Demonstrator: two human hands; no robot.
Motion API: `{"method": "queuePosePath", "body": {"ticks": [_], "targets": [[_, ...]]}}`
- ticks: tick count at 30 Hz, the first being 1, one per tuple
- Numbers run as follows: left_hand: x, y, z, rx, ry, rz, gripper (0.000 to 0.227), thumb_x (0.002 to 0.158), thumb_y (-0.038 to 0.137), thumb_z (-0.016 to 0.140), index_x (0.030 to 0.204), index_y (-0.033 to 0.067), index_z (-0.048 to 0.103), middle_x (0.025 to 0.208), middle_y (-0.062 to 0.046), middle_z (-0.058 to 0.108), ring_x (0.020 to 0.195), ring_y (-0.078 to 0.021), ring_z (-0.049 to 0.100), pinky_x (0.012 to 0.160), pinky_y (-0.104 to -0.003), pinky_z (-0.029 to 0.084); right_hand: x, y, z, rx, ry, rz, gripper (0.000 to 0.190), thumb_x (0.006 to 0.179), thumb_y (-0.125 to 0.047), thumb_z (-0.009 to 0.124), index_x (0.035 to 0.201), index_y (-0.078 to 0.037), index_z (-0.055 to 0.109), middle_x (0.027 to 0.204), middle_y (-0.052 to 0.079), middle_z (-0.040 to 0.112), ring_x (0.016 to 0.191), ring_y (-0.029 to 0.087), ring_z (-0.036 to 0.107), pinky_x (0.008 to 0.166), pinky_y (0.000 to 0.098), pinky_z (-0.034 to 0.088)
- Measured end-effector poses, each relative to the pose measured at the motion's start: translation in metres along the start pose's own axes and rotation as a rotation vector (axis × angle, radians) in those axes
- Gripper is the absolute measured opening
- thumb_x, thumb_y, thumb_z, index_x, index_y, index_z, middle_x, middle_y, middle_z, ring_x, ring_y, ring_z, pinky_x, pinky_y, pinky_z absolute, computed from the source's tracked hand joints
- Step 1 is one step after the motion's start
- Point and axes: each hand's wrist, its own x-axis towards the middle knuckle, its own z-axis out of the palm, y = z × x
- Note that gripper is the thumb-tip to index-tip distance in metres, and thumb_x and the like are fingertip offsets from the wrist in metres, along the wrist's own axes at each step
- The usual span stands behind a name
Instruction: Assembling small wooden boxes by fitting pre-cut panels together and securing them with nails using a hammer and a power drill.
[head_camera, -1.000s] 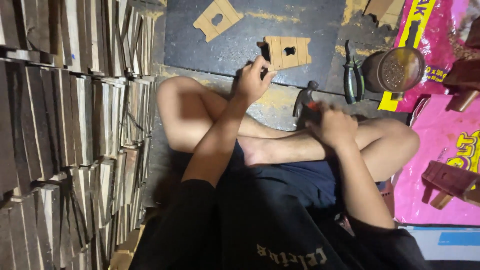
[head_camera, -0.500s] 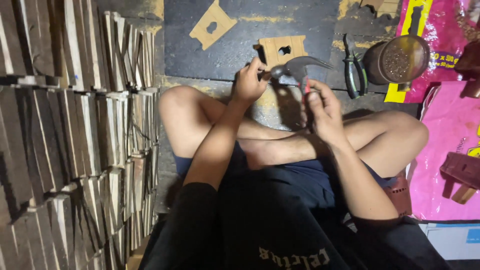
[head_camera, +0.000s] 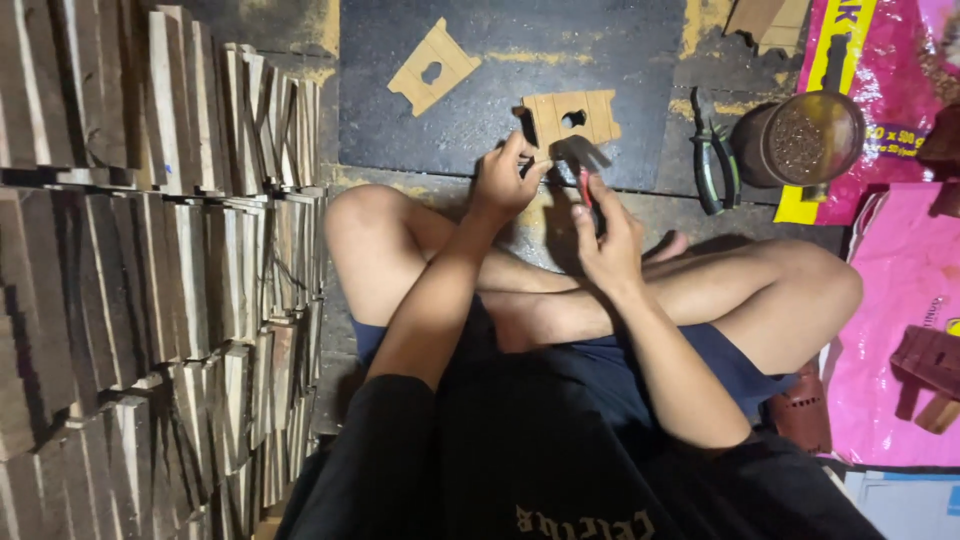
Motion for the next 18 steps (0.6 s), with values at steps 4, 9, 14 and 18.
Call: {"method": "queuePosePath", "body": {"ticks": [4, 9, 14, 18], "targets": [[-0.005, -0.002, 0.000, 0.013, -0.021, -0.047, 0.031, 0.080, 0.033, 0.085, 0.095, 0.0169, 0.062, 0.082, -0.012, 0.076, 0.083, -0.0346, 0.077, 0.073, -0.048, 0.061, -0.006, 0.005, -0.003, -0.040, 0.064, -0.054, 0.032, 0.099, -0.007, 0.071, 0.127, 0.007, 0.066, 0.116, 0.031, 0.071, 0.105, 0.051, 0.068, 0.089, 0.0548, 0.056], [0.000, 0.002, -0.003, 0.065, -0.024, -0.031, 0.032, 0.079, 0.035, 0.086, 0.095, 0.0194, 0.063, 0.081, -0.012, 0.076, 0.081, -0.0346, 0.077, 0.072, -0.048, 0.062, -0.014, 0.013, -0.002, -0.026, 0.199, -0.123, 0.035, 0.101, -0.010, 0.071, 0.132, 0.007, 0.066, 0.104, 0.026, 0.071, 0.093, 0.045, 0.072, 0.079, 0.0484, 0.057], [-0.004, 0.008, -0.006, 0.063, -0.024, -0.015, 0.029, 0.082, 0.031, 0.083, 0.096, 0.0175, 0.063, 0.083, -0.013, 0.076, 0.082, -0.0350, 0.077, 0.072, -0.049, 0.062, -0.020, 0.020, 0.001, -0.021, 0.171, -0.076, 0.037, 0.102, -0.010, 0.069, 0.136, 0.006, 0.064, 0.114, 0.028, 0.071, 0.104, 0.048, 0.069, 0.086, 0.0519, 0.056], [0.000, 0.006, -0.002, -0.006, 0.027, 0.033, 0.030, 0.079, 0.028, 0.087, 0.094, 0.0153, 0.064, 0.086, -0.016, 0.076, 0.081, -0.0362, 0.077, 0.070, -0.048, 0.063, -0.014, 0.022, 0.009, -0.056, 0.080, -0.039, 0.032, 0.101, -0.012, 0.071, 0.129, 0.004, 0.069, 0.118, 0.027, 0.071, 0.108, 0.047, 0.069, 0.091, 0.0515, 0.056]]}}
